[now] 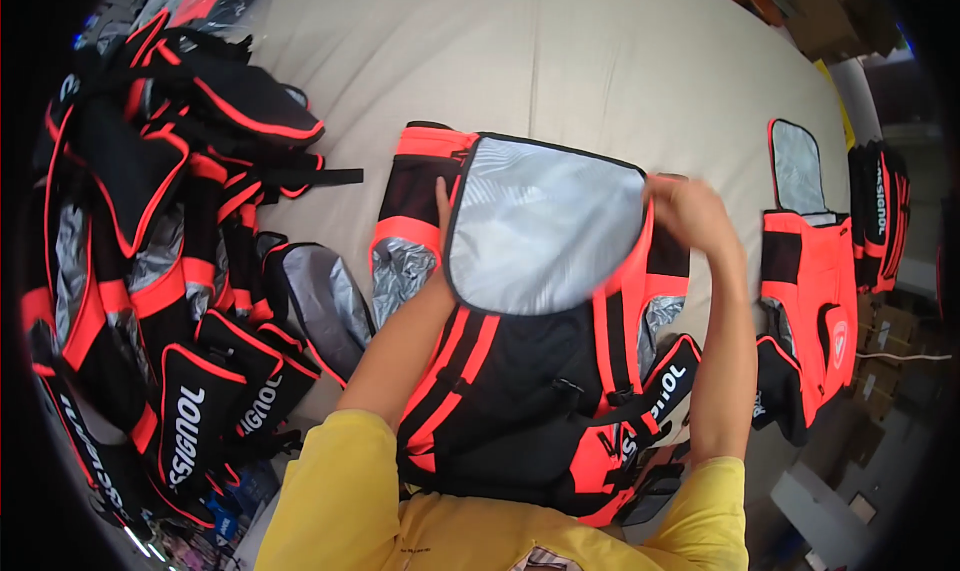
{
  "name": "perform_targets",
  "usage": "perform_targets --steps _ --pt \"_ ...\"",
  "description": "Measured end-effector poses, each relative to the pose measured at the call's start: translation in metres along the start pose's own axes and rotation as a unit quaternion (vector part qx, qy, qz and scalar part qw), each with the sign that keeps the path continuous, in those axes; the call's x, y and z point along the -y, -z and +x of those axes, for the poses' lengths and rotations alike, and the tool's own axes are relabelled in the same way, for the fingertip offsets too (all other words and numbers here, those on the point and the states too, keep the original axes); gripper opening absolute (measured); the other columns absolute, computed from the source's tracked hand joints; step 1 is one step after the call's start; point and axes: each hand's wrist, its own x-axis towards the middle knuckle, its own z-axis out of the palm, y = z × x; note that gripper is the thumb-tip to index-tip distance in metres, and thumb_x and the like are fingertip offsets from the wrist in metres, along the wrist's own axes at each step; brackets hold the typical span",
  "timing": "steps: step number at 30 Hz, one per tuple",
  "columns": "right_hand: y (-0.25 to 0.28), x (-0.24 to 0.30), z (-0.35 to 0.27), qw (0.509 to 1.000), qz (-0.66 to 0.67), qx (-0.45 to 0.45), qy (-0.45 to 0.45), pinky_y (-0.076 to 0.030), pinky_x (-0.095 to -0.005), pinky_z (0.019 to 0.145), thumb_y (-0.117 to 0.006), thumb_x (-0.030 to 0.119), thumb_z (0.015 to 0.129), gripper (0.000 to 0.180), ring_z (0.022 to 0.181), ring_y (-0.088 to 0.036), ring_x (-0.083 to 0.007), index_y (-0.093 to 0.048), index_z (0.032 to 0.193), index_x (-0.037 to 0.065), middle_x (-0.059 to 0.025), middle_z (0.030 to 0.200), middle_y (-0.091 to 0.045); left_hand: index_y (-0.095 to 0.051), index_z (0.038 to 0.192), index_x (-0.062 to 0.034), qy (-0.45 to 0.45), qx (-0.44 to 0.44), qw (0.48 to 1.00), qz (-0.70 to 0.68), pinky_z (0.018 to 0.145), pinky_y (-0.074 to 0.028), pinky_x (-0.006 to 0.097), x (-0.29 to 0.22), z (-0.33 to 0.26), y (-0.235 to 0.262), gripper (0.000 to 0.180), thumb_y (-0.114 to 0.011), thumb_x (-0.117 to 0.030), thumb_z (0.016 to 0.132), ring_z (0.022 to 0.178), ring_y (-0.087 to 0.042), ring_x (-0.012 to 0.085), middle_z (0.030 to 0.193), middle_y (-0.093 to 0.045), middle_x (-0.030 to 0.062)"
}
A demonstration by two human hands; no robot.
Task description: Inspecting and checking the zippers, straps, and interior of red and black backpacks at a factory workbench.
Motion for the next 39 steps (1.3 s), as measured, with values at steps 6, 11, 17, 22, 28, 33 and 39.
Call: perform_targets --steps 6,11,17,22,28,33,39 --pt "-0.072 0.030 0.015 0.888 0.314 -0.310 -0.132 -0.059 -0.0412 0.079 -0.072 0.035 0.103 0.079 0.087 -0.077 -0.0289 -0.031 0.160 -0.001 -0.0172 0.109 -0.077 -0.069 0.134 -0.0043 -0.072 -0.194 0.951 0.228 0.124 -0.029 0.060 -0.043 -0.002 0.022 0.037 -0.059 -0.024 0.105 0.139 -0.054 0.0422 0.143 -0.065 0.0187" --pt "-0.133 0.073 -0.175 0.957 0.139 -0.172 -0.188 -0.048 -0.0489 0.113 -0.079 0.030 0.098 0.085 0.136 -0.060 -0.0470 -0.033 0.161 -0.005 -0.0346 0.148 -0.057 -0.059 0.140 0.0030 0.062 -0.101 0.980 0.160 0.094 -0.055 0.050 -0.123 -0.156 0.042 0.041 -0.060 -0.019 0.105 0.109 -0.068 0.0439 0.114 -0.068 0.0261" --pt "-0.141 0.120 -0.267 0.971 0.023 -0.119 -0.207 -0.052 -0.0528 0.081 -0.087 0.015 0.084 0.093 0.098 -0.065 -0.0489 -0.035 0.159 -0.003 -0.0279 0.109 -0.061 -0.043 0.158 -0.0010 0.095 0.028 0.924 0.370 0.083 -0.054 0.050 -0.169 -0.270 0.008 0.085 -0.081 -0.025 0.086 0.098 -0.064 0.0415 0.124 -0.057 0.0242" --pt "-0.099 0.098 -0.183 0.939 -0.013 -0.332 -0.086 -0.052 -0.0500 0.099 -0.071 0.008 0.097 0.079 0.120 -0.060 -0.0511 -0.030 0.164 -0.002 -0.0343 0.134 -0.055 -0.037 0.161 0.0030 -0.002 -0.126 0.956 0.265 0.096 -0.053 0.049 -0.169 -0.193 0.034 0.091 -0.081 -0.012 0.083 0.113 -0.063 0.0448 0.129 -0.058 0.0272" --pt "-0.090 0.071 -0.060 0.784 0.513 -0.292 -0.190 -0.063 -0.0371 0.070 -0.048 0.033 0.112 0.049 0.094 -0.077 -0.0307 -0.045 0.148 0.001 -0.0240 0.125 -0.069 -0.027 0.168 -0.0065 -0.029 -0.113 0.992 -0.058 0.108 -0.052 0.040 -0.114 -0.060 0.050 0.088 -0.078 -0.017 0.097 0.128 -0.065 0.0290 0.144 -0.063 0.0201" --pt "-0.155 0.035 -0.038 0.529 0.806 -0.170 -0.206 -0.066 -0.0441 0.082 -0.032 0.048 0.110 0.064 0.113 -0.075 -0.0376 -0.050 0.147 -0.001 -0.0245 0.138 -0.068 -0.019 0.170 -0.0090 0.111 -0.044 0.922 -0.369 0.100 -0.059 0.040 -0.048 -0.036 0.030 0.072 -0.060 -0.019 0.111 0.126 -0.067 0.0264 0.142 -0.061 0.0173" --pt "-0.200 -0.010 -0.038 0.418 0.887 -0.141 -0.136 -0.064 -0.0472 0.084 -0.036 0.052 0.107 0.070 0.120 -0.071 -0.0399 -0.053 0.145 -0.004 -0.0256 0.140 -0.066 -0.026 0.165 -0.0020 0.136 -0.028 0.840 -0.524 0.113 -0.052 0.049 -0.018 -0.035 0.033 0.090 -0.028 -0.071 0.109 0.135 -0.062 0.0417 0.151 -0.056 0.0323"
